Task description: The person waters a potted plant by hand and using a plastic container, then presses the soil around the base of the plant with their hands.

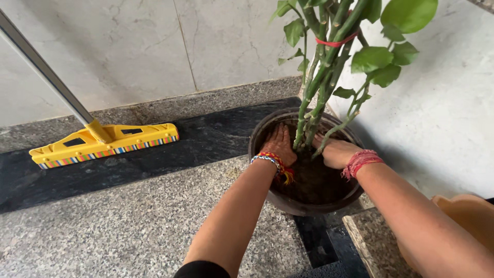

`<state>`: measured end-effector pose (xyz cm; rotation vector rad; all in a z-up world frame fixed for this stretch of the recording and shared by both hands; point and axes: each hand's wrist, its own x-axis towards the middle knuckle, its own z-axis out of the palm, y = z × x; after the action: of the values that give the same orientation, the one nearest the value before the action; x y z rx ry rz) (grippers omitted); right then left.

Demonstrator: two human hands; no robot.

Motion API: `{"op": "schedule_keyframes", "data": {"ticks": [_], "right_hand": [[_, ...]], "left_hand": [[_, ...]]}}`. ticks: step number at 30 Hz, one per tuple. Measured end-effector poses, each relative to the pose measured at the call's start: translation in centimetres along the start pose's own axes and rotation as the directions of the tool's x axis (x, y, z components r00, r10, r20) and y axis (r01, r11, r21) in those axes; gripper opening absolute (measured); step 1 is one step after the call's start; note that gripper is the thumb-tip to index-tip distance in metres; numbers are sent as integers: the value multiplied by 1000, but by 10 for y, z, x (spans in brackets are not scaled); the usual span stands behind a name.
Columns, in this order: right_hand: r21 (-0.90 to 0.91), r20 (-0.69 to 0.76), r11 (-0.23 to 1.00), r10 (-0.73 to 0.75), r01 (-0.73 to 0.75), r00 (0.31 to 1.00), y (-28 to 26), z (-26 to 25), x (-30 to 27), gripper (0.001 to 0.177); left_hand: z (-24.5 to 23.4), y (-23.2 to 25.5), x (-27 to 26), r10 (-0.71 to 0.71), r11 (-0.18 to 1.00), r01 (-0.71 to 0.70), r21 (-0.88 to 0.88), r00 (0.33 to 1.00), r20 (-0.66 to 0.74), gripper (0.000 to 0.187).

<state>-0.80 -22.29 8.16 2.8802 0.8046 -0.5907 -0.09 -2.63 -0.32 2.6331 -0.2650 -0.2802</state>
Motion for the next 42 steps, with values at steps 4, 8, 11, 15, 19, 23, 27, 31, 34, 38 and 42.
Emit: {"op": "schedule_keyframes", "data": {"ticks": [4,8,11,15,19,23,27,31,34,38,42], "right_hand": [[-37,19,999,32,-32,999,-7,-6,-7,82],[-75,38,997,29,-26,999,-1,-3,-14,84],[-135,39,991,6,-1,999,7,0,-18,84],[-183,272,976,164,-116,948,-4,-7,-26,90],[-110,367,979,200,-171,909,-14,-6,-30,89],[-116,288,992,89,-58,954,15,23,-10,90],[-207,194,978,18,23,981,21,29,-6,87],[-180,54,984,-5,15,999,1,2,-15,92],[-258,-42,966,-48,36,998,-4,-6,-9,80],[-265,-182,955,-187,135,965,4,-2,-3,81],[-358,-237,920,-254,159,938,18,6,-1,79]], "left_hand": [[17,-9,8,51,993,-43,111,996,-73,93],[25,-2,-1,-33,954,38,298,999,-23,87],[4,5,-16,-171,930,106,353,973,157,91],[-19,25,-46,-208,938,80,338,908,362,73],[-22,30,-53,-247,945,149,291,908,339,98],[1,27,-45,-272,948,208,242,924,269,113],[26,16,-25,-230,972,224,65,967,111,107],[28,14,-19,-200,980,200,-9,980,23,109],[14,28,-33,-239,970,234,66,966,96,109],[-15,44,-59,-269,959,253,125,955,126,104],[-29,47,-79,-152,954,124,273,985,85,79]]}}
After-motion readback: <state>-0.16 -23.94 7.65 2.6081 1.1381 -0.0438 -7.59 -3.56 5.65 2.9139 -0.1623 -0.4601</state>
